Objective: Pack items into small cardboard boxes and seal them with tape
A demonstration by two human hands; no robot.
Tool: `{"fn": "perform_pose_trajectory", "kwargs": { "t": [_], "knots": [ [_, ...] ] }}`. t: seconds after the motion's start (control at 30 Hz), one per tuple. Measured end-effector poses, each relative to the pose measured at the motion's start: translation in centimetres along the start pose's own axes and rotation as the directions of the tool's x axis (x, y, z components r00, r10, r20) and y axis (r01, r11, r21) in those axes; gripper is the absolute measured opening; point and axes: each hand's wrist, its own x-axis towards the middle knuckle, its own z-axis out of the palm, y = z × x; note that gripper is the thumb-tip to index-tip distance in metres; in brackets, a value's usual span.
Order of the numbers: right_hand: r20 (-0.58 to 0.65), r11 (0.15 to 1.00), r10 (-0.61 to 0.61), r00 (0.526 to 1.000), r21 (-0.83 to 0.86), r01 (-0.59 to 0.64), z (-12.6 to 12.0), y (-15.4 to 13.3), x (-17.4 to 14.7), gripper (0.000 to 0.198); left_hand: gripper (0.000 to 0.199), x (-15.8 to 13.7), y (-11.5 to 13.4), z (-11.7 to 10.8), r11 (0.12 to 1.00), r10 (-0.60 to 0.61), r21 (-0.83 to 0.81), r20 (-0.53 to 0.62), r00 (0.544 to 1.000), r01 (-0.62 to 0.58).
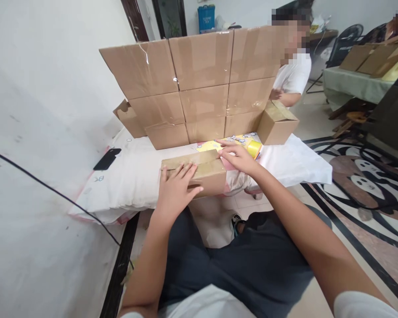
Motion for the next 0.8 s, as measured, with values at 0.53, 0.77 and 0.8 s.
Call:
{"fn": "perform_pose_trajectory", "kwargs": {
  "t": [0.53,0.77,0.8],
  "knots": [
    [-0.441,0.760,0.649,0.620,0.422,-0.495,-4.0,9.9,-6.7,0.036,0.055,4.4,-1.6,3.0,1.000,-0.005,0.028,-0.149,0.989,0.009],
    [-0.370,0.817,0.570,0.733,0.344,-0.462,-1.6,9.7,-5.1,0.051,0.053,5.6,-2.9,3.3,0.999,0.045,0.016,-0.208,0.977,-0.043],
    [-0.368,0.825,0.561,0.742,0.330,-0.459,-1.5,9.5,-5.1,0.050,0.052,5.6,-3.1,3.1,0.999,0.051,0.021,-0.216,0.975,-0.048]
  ]
}}
